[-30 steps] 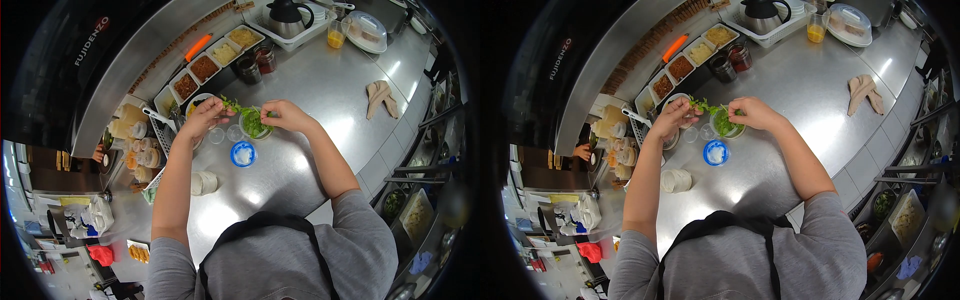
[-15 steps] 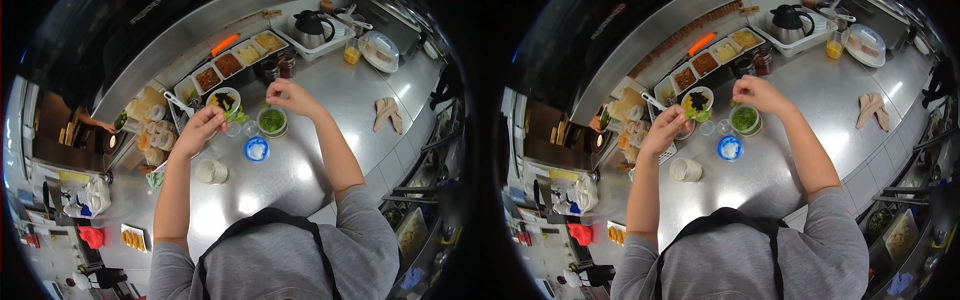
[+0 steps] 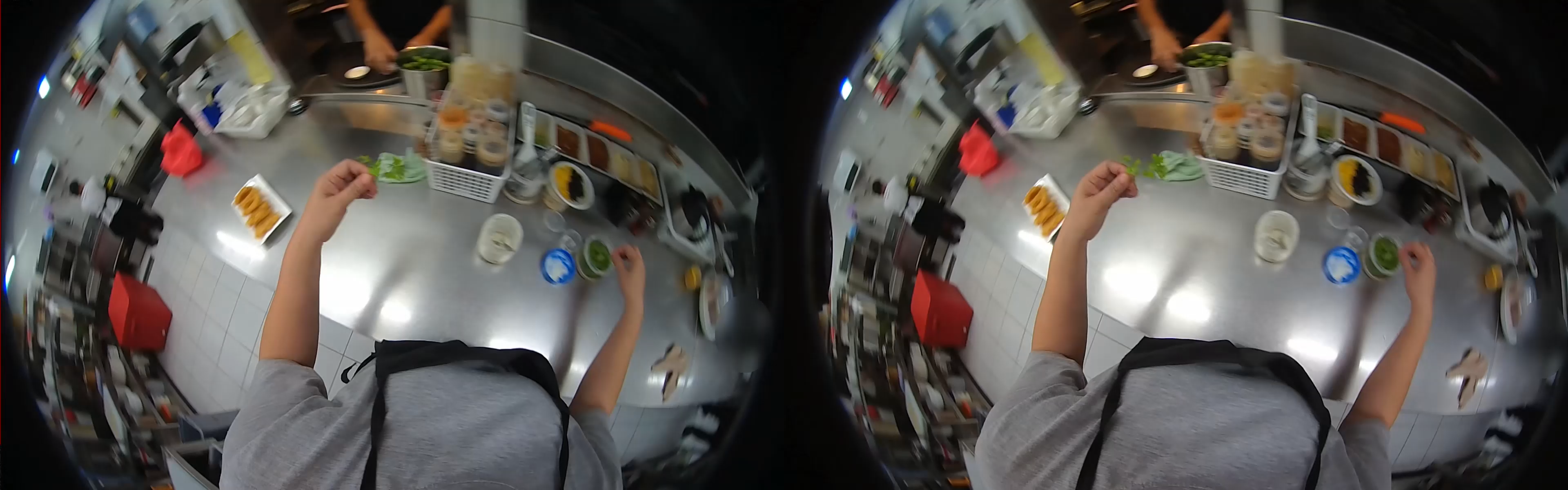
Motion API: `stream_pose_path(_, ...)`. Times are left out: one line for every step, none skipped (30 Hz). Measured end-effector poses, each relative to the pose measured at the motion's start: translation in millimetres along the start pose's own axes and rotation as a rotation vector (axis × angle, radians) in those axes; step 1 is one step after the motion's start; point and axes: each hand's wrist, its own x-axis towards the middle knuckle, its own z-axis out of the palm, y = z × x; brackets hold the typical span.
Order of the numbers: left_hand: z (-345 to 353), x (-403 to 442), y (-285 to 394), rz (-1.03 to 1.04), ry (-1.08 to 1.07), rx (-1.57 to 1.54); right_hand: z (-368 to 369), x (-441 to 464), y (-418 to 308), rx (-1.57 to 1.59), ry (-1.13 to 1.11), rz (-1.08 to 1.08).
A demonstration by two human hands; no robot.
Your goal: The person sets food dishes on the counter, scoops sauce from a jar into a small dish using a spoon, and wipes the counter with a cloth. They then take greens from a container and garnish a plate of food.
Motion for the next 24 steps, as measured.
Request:
stream_pose_path(-26.1,-11.6,-4.0,0.014,0.128,0.011,3.7,-4.8,4.5,0.015,0.05,0.025)
stream_pose_path(-52.6,-25.2,-6.0,0.027,0.247,0.071,5.5,-10.8,9.7,0.026,0.104,0.06)
stream_pose_path(-82.4,-39.5,-11.7,0.02,0.369,0.12,10.7,-17.7,13.0,0.035,0.186,0.104)
stream_pose_path(-113.9,-54.2,-18.9,0.021,0.471,0.262,18.2,-25.6,16.3,0.043,0.269,0.151)
stream_pose_path(-142.2,-67.4,-27.8,0.019,0.598,0.406,26.9,-34.0,20.4,0.045,0.259,0.135)
stream_pose_path(-172.0,-81.0,-34.4,-0.037,0.691,0.57,37.5,-41.7,25.0,0.121,0.335,0.192)
stream_pose_path(-196.1,-93.5,-39.8,-0.082,0.755,0.613,47.9,-47.1,25.1,0.198,0.41,0.25)
stream_pose_path(-226.9,-105.8,-51.2,-0.121,0.757,0.752,57.3,-51.7,21.0,0.2,0.401,0.24)
stream_pose_path(-243.0,-112.6,-50.7,-0.161,0.752,0.889,65.6,-56.5,14.1,0.173,0.396,0.246)
stream_pose_path(-257.9,-117.0,-51.3,-0.164,0.758,0.888,72.7,-58.8,7.7,0.145,0.394,0.255)
stream_pose_path(-272.7,-120.9,-51.7,-0.279,0.668,0.803,79.2,-58.7,1.9,0.144,0.391,0.251)
stream_pose_path(-280.0,-122.1,-46.0,-0.393,0.574,0.715,84.4,-57.6,-9.8,0.186,0.399,0.24)
stream_pose_path(-286.7,-119.8,-41.3,-0.395,0.574,0.714,88.9,-55.5,-20.0,0.228,0.407,0.229)
stream_pose_path(-292.3,-116.0,-38.3,-0.45,0.498,0.697,90.8,-53.2,-27.2,0.225,0.404,0.231)
stream_pose_path(-298.2,-112.5,-38.0,-0.505,0.42,0.678,90.2,-50.4,-33.5,0.193,0.393,0.211)
stream_pose_path(-307.1,-108.9,-39.2,-0.512,0.353,0.659,90.3,-47.9,-40.5,0.161,0.383,0.191)
stream_pose_path(-314.5,-105.2,-39.9,-0.512,0.349,0.658,90.9,-46.4,-48.2,0.158,0.384,0.193)
stream_pose_path(-321.2,-100.6,-41.4,-0.527,0.307,0.622,90.7,-45.7,-56.2,0.154,0.4,0.195)
stream_pose_path(-327.3,-95.7,-43.5,-0.542,0.262,0.587,91.0,-46.5,-62.8,0.148,0.416,0.198)
stream_pose_path(-333.4,-90.6,-45.9,-0.541,0.253,0.584,91.8,-48.6,-67.9,0.141,0.42,0.202)
stream_pose_path(-338.5,-85.8,-47.2,-0.553,0.204,0.604,92.3,-51.7,-72.0,0.108,0.427,0.215)
stream_pose_path(-343.5,-81.5,-48.7,-0.565,0.154,0.624,93.4,-55.2,-75.1,0.074,0.431,0.229)
stream_pose_path(-348.7,-76.7,-50.5,-0.566,0.145,0.621,94.7,-59.2,-74.6,0.068,0.433,0.234)
stream_pose_path(-354.3,-71.9,-52.7,-0.578,0.096,0.622,95.6,-63.5,-76.9,0.059,0.445,0.213)
